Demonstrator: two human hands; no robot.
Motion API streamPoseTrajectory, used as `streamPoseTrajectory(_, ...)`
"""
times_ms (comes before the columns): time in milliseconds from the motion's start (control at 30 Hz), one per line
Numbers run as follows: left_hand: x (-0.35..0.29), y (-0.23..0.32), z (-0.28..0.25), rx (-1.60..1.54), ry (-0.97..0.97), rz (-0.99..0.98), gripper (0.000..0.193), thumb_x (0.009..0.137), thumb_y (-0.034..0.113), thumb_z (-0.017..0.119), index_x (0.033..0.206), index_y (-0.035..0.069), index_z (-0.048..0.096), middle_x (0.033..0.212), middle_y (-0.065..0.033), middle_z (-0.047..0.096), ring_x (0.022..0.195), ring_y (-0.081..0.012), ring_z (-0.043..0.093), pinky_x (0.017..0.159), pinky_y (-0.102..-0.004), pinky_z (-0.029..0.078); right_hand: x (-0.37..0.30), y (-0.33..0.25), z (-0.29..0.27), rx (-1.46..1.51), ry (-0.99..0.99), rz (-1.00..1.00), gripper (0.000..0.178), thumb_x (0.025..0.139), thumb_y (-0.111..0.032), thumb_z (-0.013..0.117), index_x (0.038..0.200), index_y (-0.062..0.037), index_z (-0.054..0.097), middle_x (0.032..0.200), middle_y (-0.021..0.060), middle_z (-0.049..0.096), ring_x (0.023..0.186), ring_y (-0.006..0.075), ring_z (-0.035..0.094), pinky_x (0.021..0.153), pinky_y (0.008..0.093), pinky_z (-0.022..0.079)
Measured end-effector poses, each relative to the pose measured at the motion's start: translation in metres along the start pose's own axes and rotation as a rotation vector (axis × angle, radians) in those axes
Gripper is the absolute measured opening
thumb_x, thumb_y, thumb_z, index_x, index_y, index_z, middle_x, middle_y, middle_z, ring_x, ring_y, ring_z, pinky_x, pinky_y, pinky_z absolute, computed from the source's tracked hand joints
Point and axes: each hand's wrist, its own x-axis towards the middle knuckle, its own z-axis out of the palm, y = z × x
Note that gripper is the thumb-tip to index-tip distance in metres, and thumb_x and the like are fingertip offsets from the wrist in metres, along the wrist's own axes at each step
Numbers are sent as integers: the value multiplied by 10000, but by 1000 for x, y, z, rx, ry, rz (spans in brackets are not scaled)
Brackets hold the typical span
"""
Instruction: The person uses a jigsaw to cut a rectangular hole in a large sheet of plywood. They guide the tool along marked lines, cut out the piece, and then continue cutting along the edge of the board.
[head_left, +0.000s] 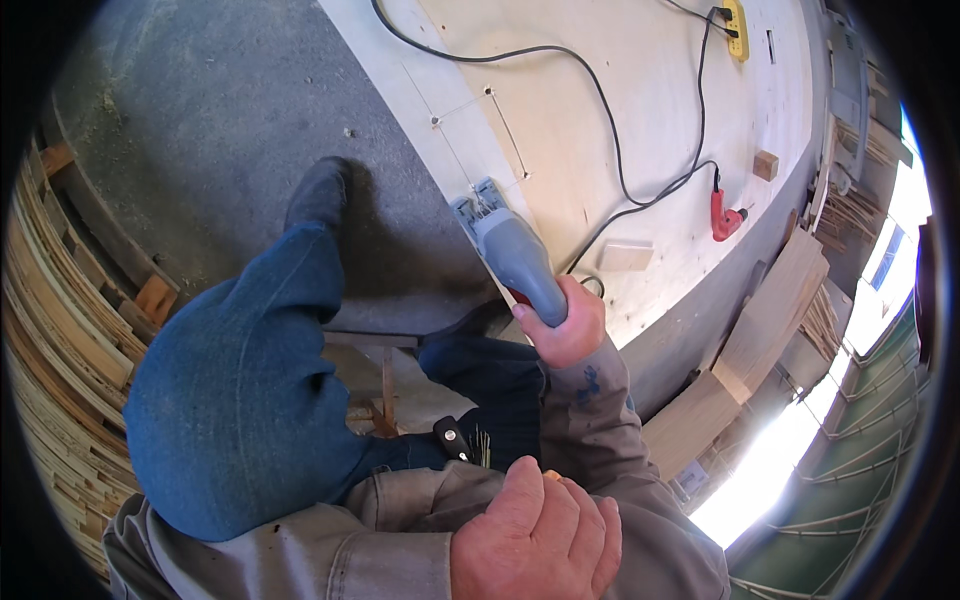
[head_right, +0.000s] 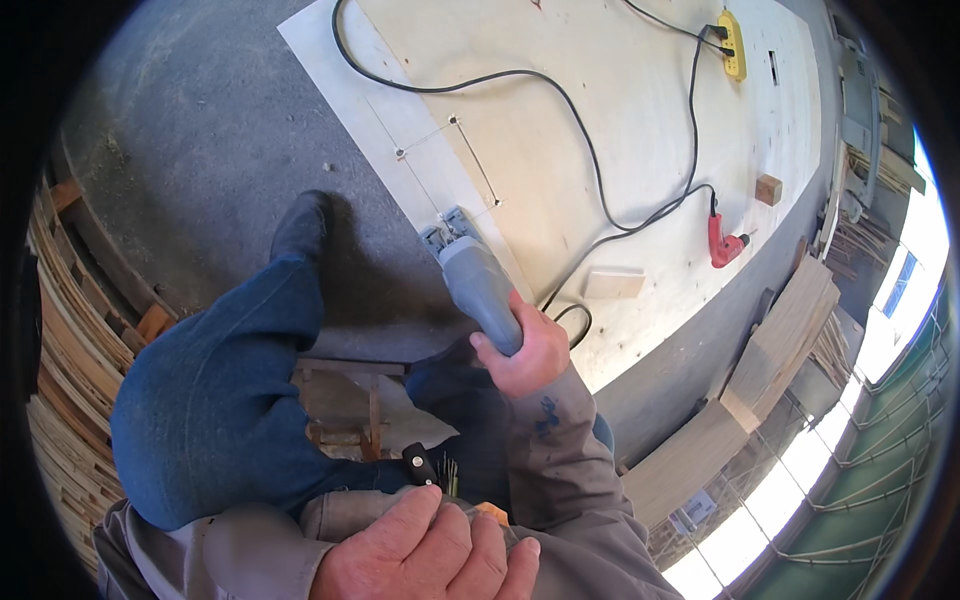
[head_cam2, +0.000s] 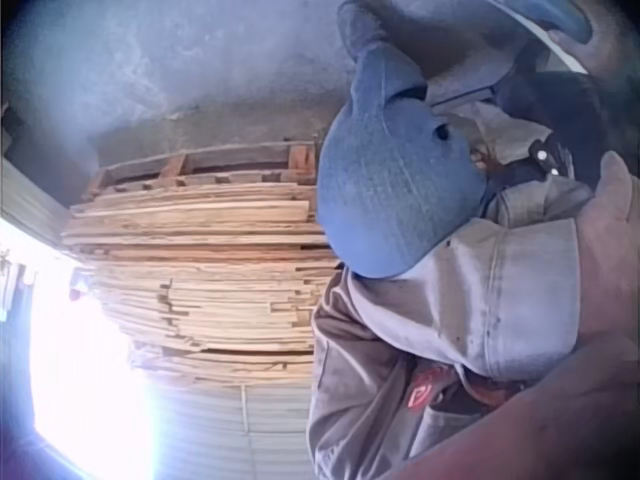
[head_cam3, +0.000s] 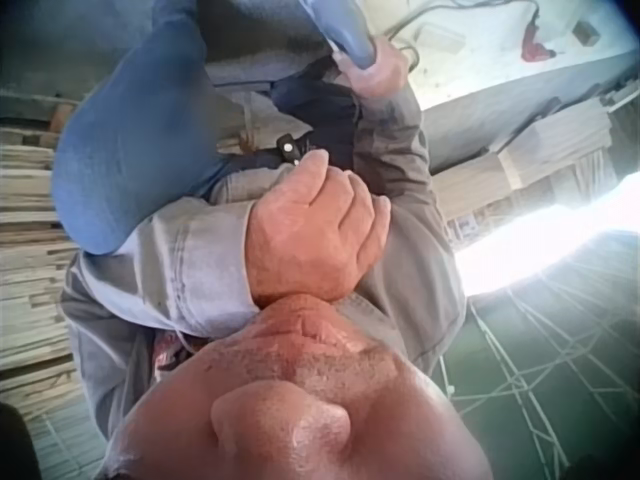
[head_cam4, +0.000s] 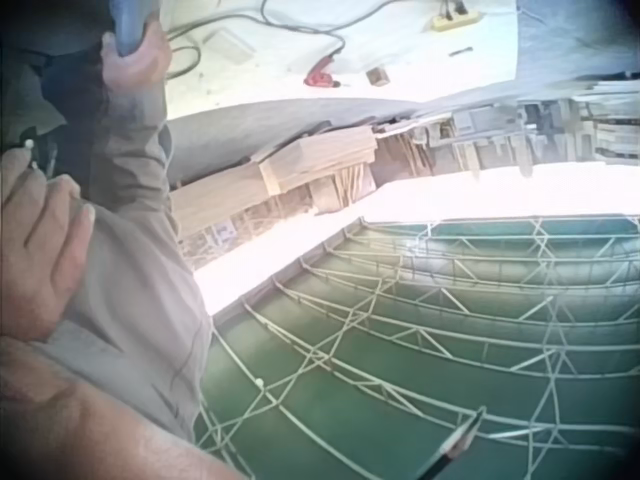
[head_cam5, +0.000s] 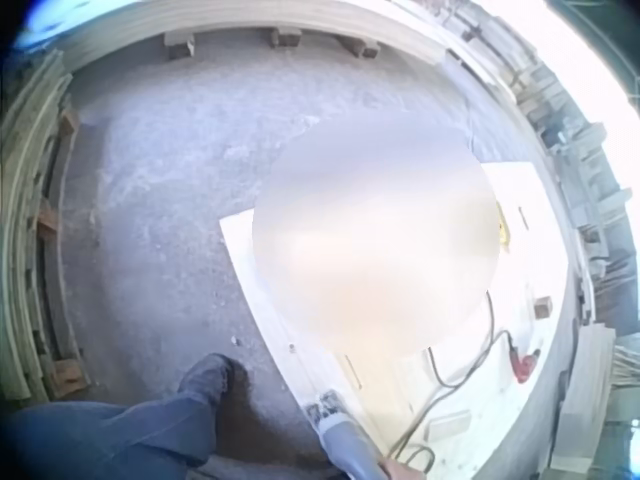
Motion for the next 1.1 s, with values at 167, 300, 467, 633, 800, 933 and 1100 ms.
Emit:
streamPoseTrajectory(167,-1,3,6,26,-46,-22,223,805,169,781,892,-31,734,817,-171,724,844,-290,741,861,-479,603,2,4,5,9,97,-98,361,758,-230,844,981,9,692,784,184,695,718,332,702,702,404,548)
streamPoseTrajectory(300,1,1,1,-31,70,-21,287,785,193,696,956,-34,725,854,-198,697,819,-305,681,829,-503,570,1,3,5,37,57,-6,560,740,-236,856,1159,74,652,885,235,709,799,382,715,747,428,564)
streamPoseTrajectory(467,1,-2,-2,-54,134,-7,333,774,201,659,1000,-35,725,880,-213,684,814,-319,651,825,-520,549,1,1,4,22,46,-2,658,725,-241,864,1233,110,636,934,269,715,841,405,727,767,434,573)
streamPoseTrajectory(633,-1,-3,0,-24,141,13,337,773,200,659,1006,-36,723,884,-215,683,819,-322,649,836,-521,545,4,0,2,32,30,-16,656,728,-235,859,1233,118,634,937,271,715,849,401,732,772,432,575)
streamPoseTrajectory(800,-1,-3,-1,-24,148,4,338,777,204,659,1007,-36,723,887,-216,685,822,-324,650,834,-522,546,3,0,0,51,81,-45,361,760,-235,844,974,13,693,801,199,702,728,345,707,714,408,552)
streamPoseTrajectory(933,-1,-3,1,-9,142,13,342,779,209,658,1008,-36,723,893,-219,687,823,-324,653,831,-522,548,5,4,3,-7,101,-84,372,759,-241,842,986,14,696,813,204,706,743,356,712,721,412,555)
streamPoseTrajectory(1100,-1,-1,2,33,-2,5,241,802,179,728,920,-31,726,841,-181,712,833,-292,710,850,-484,586,6,0,1,16,70,-76,371,761,-240,837,989,17,697,832,207,710,757,363,714,727,418,556)
